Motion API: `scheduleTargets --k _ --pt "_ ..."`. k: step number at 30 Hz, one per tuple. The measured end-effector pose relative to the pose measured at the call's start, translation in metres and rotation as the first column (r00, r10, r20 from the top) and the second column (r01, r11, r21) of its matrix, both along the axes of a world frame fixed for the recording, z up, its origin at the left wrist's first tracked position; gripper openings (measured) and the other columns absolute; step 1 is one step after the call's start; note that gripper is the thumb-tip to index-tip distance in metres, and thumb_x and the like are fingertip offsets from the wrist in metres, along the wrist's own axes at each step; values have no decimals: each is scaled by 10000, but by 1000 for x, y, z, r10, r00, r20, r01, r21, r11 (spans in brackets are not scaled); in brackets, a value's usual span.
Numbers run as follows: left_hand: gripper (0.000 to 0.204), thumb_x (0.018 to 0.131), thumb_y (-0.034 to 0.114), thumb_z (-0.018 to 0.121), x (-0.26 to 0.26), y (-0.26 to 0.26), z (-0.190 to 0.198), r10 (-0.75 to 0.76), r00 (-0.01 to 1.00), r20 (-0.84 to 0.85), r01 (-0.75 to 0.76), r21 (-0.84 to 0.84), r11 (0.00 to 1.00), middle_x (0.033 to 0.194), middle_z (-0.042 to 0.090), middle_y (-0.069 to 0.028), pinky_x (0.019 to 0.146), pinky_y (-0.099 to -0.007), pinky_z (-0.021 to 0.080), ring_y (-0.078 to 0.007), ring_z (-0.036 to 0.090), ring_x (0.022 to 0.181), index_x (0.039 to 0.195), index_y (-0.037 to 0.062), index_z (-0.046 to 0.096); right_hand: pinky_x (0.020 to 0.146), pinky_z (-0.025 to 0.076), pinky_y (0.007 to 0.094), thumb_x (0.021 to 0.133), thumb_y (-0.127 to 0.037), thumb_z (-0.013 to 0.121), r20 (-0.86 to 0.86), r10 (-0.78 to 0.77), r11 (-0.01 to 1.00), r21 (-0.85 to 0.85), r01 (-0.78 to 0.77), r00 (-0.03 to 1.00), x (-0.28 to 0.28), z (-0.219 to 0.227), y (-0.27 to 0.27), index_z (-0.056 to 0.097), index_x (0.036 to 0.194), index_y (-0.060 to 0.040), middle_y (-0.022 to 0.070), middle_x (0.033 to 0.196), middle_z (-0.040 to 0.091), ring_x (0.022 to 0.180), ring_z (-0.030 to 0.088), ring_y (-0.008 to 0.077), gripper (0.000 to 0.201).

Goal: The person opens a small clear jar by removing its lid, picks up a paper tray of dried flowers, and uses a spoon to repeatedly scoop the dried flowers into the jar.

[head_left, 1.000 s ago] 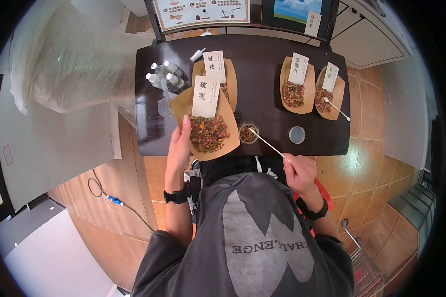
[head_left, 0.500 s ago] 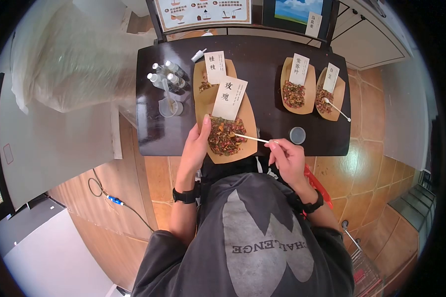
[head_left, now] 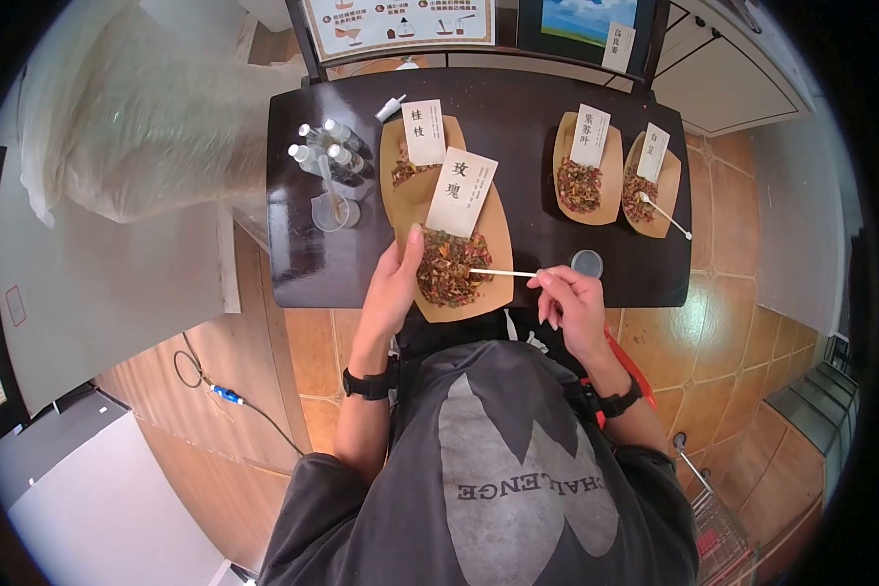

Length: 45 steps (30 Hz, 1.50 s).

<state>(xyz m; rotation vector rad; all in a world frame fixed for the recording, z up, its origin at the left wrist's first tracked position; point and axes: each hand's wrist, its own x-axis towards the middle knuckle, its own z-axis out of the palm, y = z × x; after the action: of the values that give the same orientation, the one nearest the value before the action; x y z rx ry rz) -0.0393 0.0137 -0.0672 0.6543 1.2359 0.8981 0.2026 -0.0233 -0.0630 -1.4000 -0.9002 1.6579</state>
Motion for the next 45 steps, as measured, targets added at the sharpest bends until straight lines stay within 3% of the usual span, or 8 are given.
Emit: scheduleTargets --k 17,31,34,37,39,40,41,45 --pt "478 1028 346 403 -3 1 2 8 1000 28 -8 -14 1000 1216 580 -74 952 -264 406 -103 525 1078 1289 -46 488 392 288 176 936 -180 549 -61 -95 995 -32 93 994 12 12 1 665 863 29 30 532 551 406 423 38 250" --pt "517 1007 398 433 -35 2 13 187 975 -121 -197 -77 977 1182 595 -96 865 -293 503 -136 590 1038 1296 -30 465 409 276 169 947 -196 539 50 -181 983 -7 182 982 44 -3 -22 668 889 28 24 548 563 419 397 26 264" --pt "514 1009 395 429 -37 3 9 199 977 -72 -200 -16 980 1180 595 -97 847 -292 512 -135 593 1034 1300 -28 457 426 310 184 954 -170 533 134 -129 992 22 127 983 39 -7 -26 666 893 31 15 572 577 464 451 34 249" --pt "509 1010 394 422 -36 3 10 192 979 -72 -195 -33 980 1183 593 -98 842 -289 516 -136 595 1032 1303 -20 455 444 358 229 930 -111 562 311 -99 981 189 41 945 27 -10 -30 662 886 29 38 580 581 488 508 82 177" --pt "505 1009 399 423 -34 3 11 184 980 -74 -186 -24 982 1175 597 -99 804 -288 534 -137 608 1014 1304 -9 458 428 363 259 900 -79 591 571 -174 763 593 -256 802 23 -15 -30 659 927 26 62 597 596 445 489 91 128" --pt "505 1009 399 423 -34 3 12 184 980 -74 -186 -23 982 1175 597 -99 804 -288 534 -137 608 1014 1304 -9 458 452 399 310 843 -37 636 682 -176 683 604 -411 710 25 -7 -28 657 921 14 80 611 578 459 520 172 95" --pt "506 1007 402 425 -33 3 13 181 981 -65 -184 -33 982 1172 598 -98 786 -288 541 -138 614 1004 1305 -5 458 452 399 310 843 -37 636 683 -176 683 604 -411 709 25 -5 -28 657 921 14 80 611 578 459 520 172 95" --pt "517 1003 413 430 -33 3 11 173 983 -65 -177 -57 983 1163 604 -98 737 -288 557 -139 627 981 1306 -5 456 455 388 329 789 -55 665 833 -217 539 538 -649 509 28 -6 -32 645 976 -12 43 610 518 504 515 201 193"
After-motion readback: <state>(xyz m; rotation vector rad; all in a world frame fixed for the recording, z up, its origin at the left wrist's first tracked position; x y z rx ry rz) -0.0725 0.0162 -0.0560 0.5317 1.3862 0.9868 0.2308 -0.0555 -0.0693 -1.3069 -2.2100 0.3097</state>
